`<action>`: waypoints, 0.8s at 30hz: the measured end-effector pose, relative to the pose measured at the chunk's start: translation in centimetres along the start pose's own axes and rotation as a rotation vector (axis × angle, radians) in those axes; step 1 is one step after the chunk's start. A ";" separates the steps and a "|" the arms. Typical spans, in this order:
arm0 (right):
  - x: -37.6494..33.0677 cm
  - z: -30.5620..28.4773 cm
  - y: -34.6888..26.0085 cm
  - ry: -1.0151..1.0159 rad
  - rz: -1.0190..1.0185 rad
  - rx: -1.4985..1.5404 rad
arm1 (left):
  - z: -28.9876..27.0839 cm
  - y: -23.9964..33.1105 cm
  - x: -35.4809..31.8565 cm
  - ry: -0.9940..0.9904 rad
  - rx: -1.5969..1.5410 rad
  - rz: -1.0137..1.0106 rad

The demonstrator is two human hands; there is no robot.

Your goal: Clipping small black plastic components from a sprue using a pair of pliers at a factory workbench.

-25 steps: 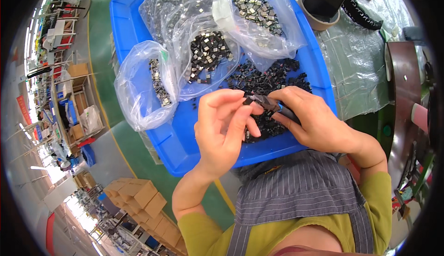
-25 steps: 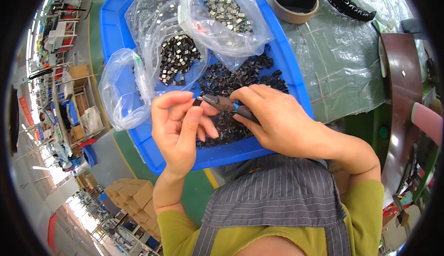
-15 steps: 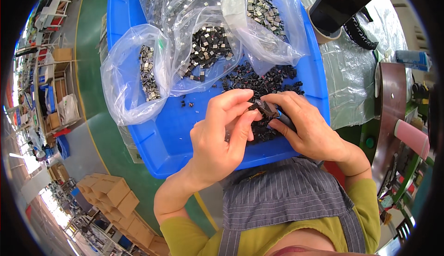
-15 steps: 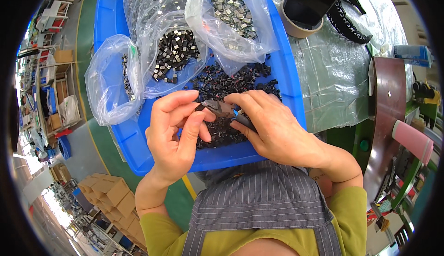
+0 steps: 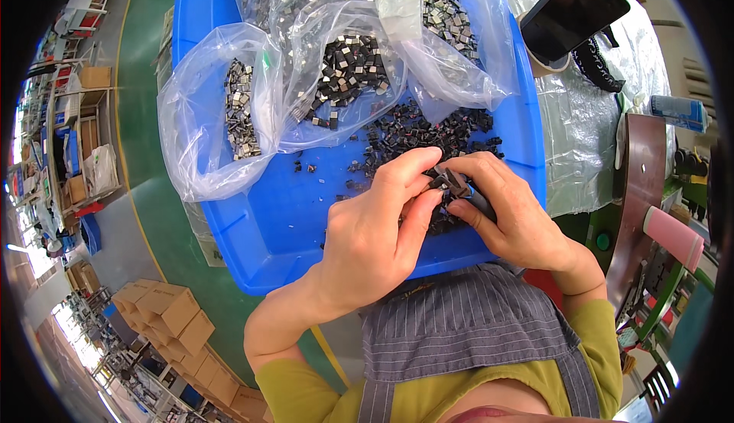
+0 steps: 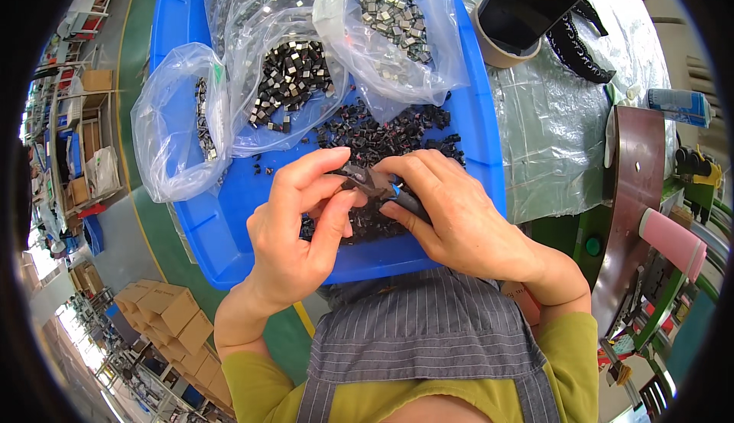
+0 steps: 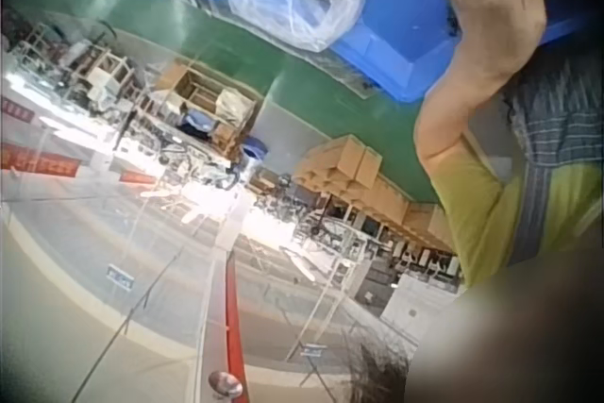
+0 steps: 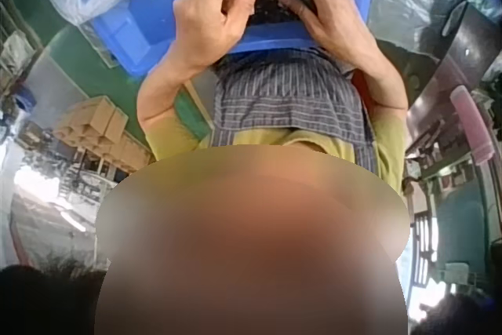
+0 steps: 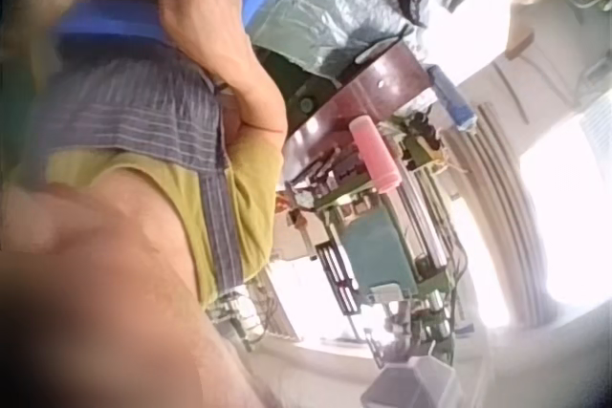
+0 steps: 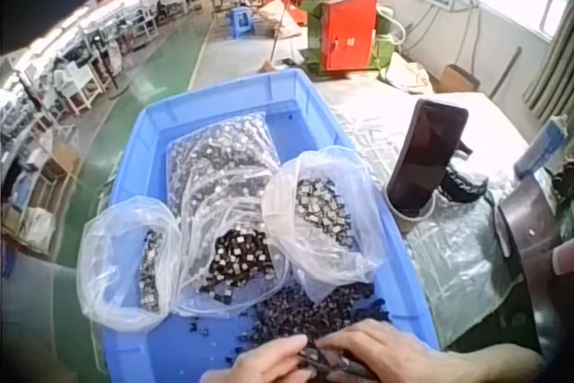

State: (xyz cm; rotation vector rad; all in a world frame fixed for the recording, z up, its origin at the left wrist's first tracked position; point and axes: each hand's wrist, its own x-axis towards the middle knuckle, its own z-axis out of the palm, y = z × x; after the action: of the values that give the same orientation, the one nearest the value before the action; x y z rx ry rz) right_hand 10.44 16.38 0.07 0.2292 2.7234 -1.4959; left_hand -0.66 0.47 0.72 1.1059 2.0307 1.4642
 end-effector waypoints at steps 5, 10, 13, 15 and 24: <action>0.0 -0.1 -0.1 0.014 -0.011 0.006 | -1.5 0.4 1.1 -0.200 -0.594 -0.420; -0.1 0.1 0.1 0.047 -0.042 -0.035 | -1.7 -0.1 1.4 -0.249 -1.016 -0.636; -0.1 0.1 0.1 0.041 -0.053 -0.035 | -1.8 0.1 1.4 -0.197 -1.073 -0.650; -0.1 0.0 0.1 0.030 -0.047 -0.034 | -1.8 0.3 1.4 -0.151 -0.910 -0.570; -0.1 -0.1 0.0 -0.023 -0.013 0.026 | 0.4 -0.4 0.1 0.037 0.064 0.132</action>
State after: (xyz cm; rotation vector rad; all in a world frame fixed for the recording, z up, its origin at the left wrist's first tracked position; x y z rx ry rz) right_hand 10.51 16.48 0.17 0.1933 2.6941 -1.5285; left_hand -0.60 0.75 0.22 1.2690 2.0780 1.5024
